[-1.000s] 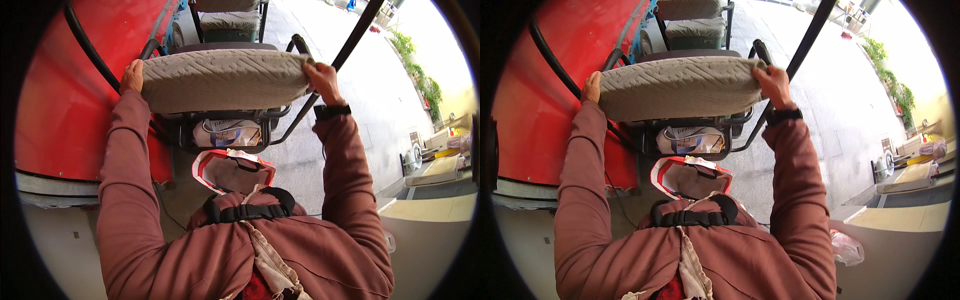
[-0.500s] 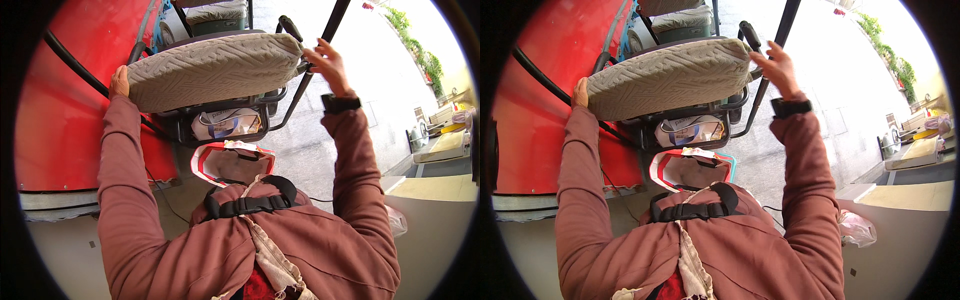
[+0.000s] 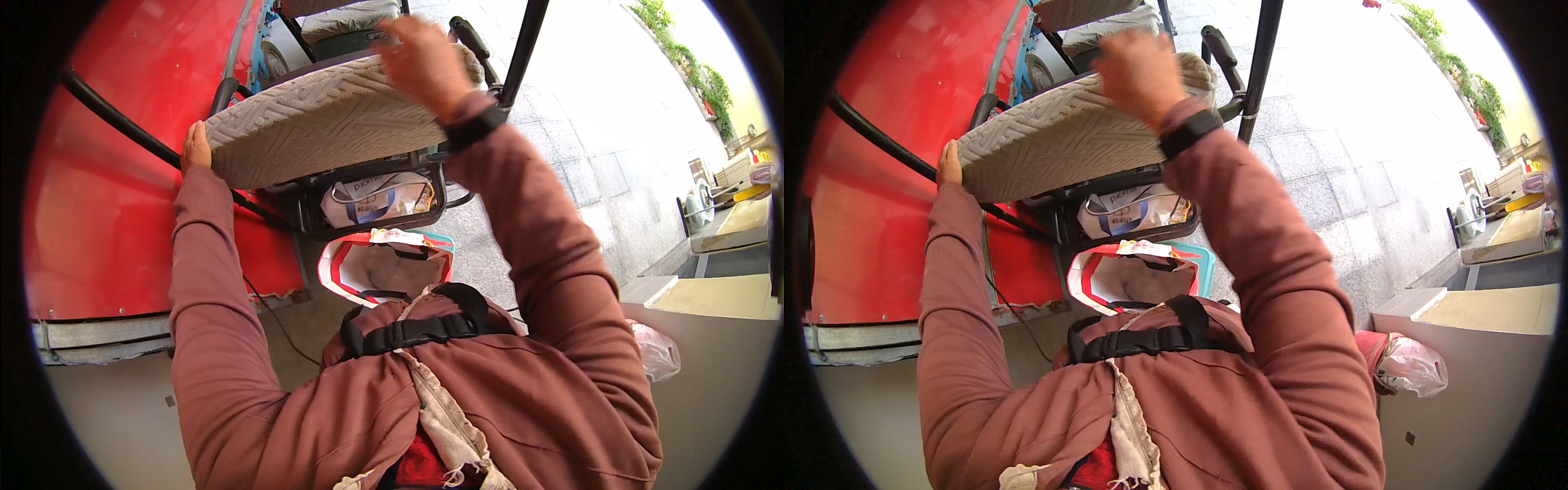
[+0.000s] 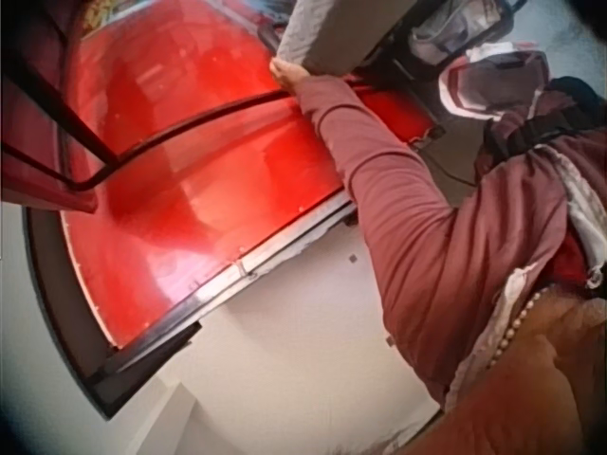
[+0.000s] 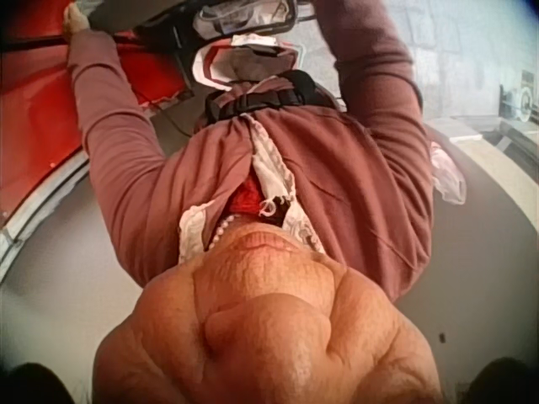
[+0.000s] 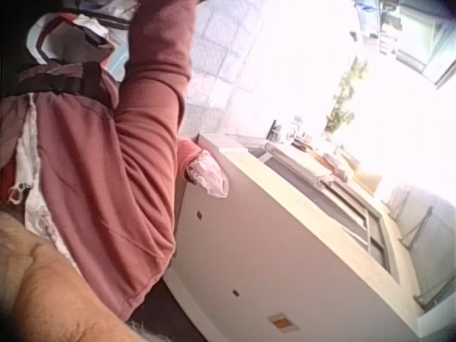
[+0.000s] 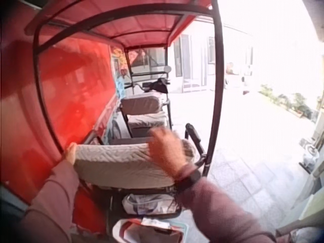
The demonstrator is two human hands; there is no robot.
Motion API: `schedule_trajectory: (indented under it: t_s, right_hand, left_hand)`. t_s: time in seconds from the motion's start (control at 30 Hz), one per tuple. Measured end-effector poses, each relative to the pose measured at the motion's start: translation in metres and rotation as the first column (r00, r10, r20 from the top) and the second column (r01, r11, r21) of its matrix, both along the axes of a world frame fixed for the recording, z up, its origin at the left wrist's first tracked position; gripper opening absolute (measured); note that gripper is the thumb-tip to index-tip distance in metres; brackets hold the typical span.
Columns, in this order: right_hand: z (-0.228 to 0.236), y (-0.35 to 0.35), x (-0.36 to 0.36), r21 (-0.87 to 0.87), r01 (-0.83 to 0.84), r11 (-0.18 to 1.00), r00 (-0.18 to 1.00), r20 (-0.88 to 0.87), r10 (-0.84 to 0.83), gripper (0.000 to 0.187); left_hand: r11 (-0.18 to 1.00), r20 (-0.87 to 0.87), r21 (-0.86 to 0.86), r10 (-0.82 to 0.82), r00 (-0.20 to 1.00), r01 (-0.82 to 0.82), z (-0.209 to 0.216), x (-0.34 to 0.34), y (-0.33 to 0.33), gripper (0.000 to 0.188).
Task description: The person installs a quilted seat cover onto the seat of a three-wheeled vehicle. They stretch the cover over the seat, tuck the edges, and secure it using elastic straps and hooks under the seat frame.
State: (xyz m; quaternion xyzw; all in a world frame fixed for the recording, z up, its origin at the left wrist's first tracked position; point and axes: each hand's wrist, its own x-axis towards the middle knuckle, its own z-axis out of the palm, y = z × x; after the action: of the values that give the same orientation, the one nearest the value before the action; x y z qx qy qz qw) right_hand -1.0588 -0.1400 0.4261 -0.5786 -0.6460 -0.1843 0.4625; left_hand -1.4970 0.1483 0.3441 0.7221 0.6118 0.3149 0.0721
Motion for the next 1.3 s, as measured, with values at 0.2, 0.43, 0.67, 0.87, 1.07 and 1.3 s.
schedule_trajectory:
  t_s: [0.2,0.43,0.67,0.87,1.07,1.3]
  right_hand:
    - [-0.047,0.019,-0.034,0.040,0.251,0.967,0.953,0.167,-0.254,0.038]
    - [-0.044,0.019,-0.026,0.019,0.284,0.959,0.929,0.240,-0.280,0.033]
    - [-0.042,0.015,-0.028,-0.040,0.272,0.962,0.923,0.293,-0.249,0.026]
    - [-0.039,0.008,-0.033,-0.073,0.332,0.941,0.893,0.346,-0.288,0.036]
    - [-0.044,0.012,-0.032,-0.106,0.359,0.927,0.888,0.346,-0.304,0.038]
    - [-0.042,0.012,-0.032,-0.128,0.353,0.927,0.890,0.353,-0.290,0.040]
  left_hand:
    - [1.000,-0.017,-0.022,-0.005,1.000,0.005,0.013,0.000,-0.007,0.070]
    - [0.834,-0.493,0.376,-0.187,0.849,0.403,0.076,0.153,-0.126,0.032]
    - [0.734,-0.325,0.516,-0.309,0.894,0.441,0.044,0.261,-0.203,0.034]
    - [0.807,-0.345,0.588,0.180,0.921,0.063,0.053,0.116,-0.150,0.036]
    - [0.878,0.132,-0.306,0.422,0.897,-0.368,0.031,-0.040,-0.101,0.074]
    - [0.986,0.729,-0.151,0.155,0.667,-0.065,-0.005,-0.038,-0.046,0.035]
